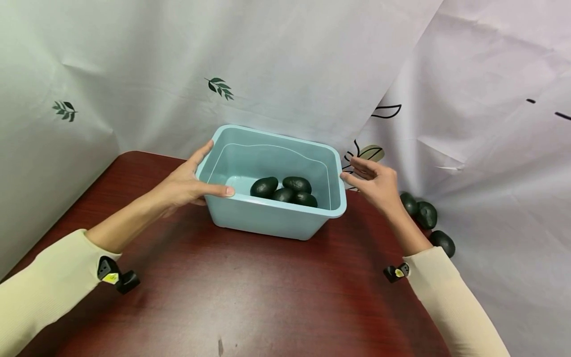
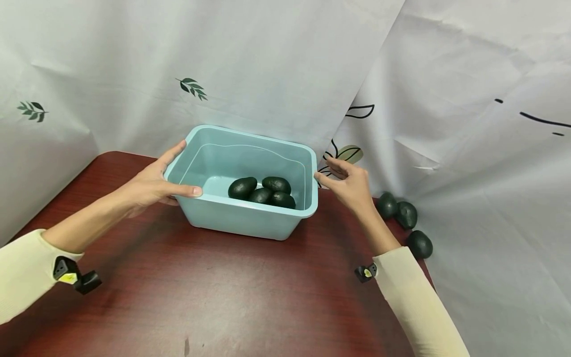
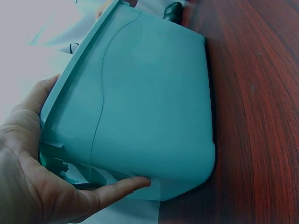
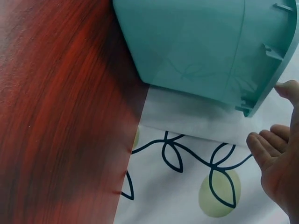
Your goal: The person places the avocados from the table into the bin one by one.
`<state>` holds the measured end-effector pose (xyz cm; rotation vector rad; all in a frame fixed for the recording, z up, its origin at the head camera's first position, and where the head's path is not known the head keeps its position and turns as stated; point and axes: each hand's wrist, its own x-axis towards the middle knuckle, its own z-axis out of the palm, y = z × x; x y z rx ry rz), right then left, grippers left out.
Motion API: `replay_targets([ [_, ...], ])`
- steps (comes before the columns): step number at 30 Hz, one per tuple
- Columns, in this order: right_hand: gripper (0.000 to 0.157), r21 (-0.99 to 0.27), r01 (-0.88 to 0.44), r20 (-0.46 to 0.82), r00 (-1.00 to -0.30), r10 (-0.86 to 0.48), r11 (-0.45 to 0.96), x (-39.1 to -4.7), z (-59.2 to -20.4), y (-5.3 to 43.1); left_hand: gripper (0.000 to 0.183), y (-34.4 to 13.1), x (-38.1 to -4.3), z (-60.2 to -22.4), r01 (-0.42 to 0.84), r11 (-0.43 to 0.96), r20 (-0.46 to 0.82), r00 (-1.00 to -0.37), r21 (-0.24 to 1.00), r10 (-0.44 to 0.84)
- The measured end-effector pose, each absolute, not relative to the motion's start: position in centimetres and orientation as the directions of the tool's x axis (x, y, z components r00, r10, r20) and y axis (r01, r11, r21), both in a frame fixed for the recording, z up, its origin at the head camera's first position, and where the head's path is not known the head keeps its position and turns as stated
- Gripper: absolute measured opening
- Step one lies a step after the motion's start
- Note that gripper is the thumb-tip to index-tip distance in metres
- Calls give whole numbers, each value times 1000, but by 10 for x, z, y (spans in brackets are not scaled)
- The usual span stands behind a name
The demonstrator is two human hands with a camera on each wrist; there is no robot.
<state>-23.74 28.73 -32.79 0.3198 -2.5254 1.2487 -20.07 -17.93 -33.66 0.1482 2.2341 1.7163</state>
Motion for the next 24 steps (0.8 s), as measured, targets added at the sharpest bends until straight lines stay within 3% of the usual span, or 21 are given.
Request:
replay_targets([
  [24,60,-767,-192,288,-956,61,612,-220,-342,325,138,-180,-200,-336,-100,287,-181,-944,953,274],
])
